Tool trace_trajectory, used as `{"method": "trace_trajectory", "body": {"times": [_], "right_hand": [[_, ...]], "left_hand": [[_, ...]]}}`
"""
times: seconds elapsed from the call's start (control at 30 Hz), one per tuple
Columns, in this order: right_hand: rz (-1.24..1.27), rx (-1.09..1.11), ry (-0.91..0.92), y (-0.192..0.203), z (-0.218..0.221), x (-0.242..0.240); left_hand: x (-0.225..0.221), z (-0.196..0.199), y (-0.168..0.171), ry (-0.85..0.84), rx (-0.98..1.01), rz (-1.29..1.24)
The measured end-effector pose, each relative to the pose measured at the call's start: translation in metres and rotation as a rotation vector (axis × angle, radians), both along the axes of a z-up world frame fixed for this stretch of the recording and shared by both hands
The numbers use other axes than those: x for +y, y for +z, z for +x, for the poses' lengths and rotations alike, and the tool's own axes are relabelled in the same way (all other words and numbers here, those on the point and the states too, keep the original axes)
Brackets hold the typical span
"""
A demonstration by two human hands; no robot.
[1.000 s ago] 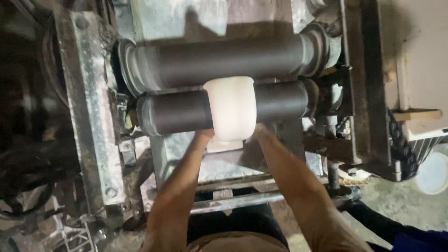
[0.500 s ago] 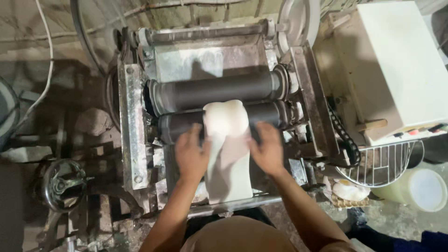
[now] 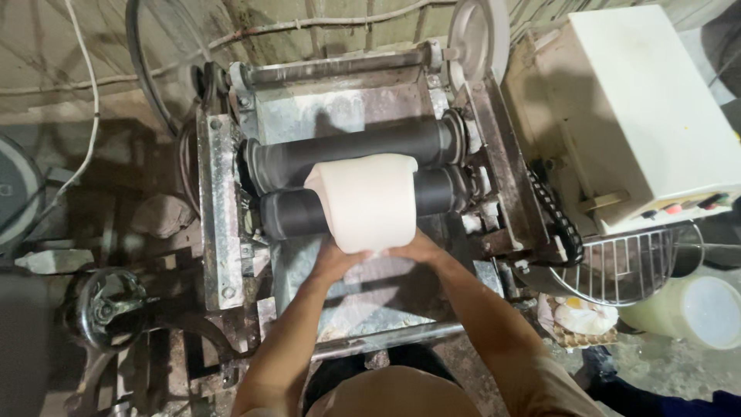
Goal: The person thins a piece of dough by repeatedly passing it through a mechanical dough roller, catching it as it emerges, folding it, and reinserting it.
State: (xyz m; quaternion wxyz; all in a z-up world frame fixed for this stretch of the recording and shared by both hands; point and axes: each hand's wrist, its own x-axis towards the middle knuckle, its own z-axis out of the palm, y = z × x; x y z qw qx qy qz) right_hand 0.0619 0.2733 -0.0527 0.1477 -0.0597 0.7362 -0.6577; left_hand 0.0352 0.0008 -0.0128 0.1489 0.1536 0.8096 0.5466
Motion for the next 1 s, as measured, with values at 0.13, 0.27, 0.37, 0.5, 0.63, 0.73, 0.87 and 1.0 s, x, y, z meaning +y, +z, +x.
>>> {"method": "trace_trajectory", "body": {"times": [0.13, 0.27, 0.37, 0.5, 0.63, 0.73, 0.87, 1.0], "right_hand": [[0.203, -0.181, -0.142, 0.036, -0.005, -0.006], [0.235, -0.308, -0.417, 0.079, -0.013, -0.020], [0.308, -0.400, -0.499, 0.107, -0.039, -0.021], [0.113, -0.373, -0.635, 0.114, -0.031, -0.025], [0.065, -0.117, -0.633, 0.069, 0.069, -0.002], [-0.170, -0.841, -0.670, -0.004, 0.105, 0.009], [-0.319, -0.809, -0.729, -0.101, 0.063, 0.001], [-0.289, -0.726, -0.648, -0.159, 0.028, -0.022]], "left_hand": [[-0.003, -0.007, -0.004, 0.129, -0.233, 0.031], [0.000, -0.039, -0.008, 0.402, -0.496, -0.101], [0.002, -0.058, 0.006, 0.495, -0.648, 0.186], [0.003, -0.049, 0.041, 0.586, -0.559, 0.360], [-0.027, 0.050, 0.015, 0.553, -0.211, 0.362], [-0.045, 0.094, -0.053, 0.680, -1.010, 0.470], [-0.027, 0.075, -0.154, 1.045, -1.245, 0.473], [-0.014, 0.037, -0.217, 0.625, -0.266, 0.472]]}}
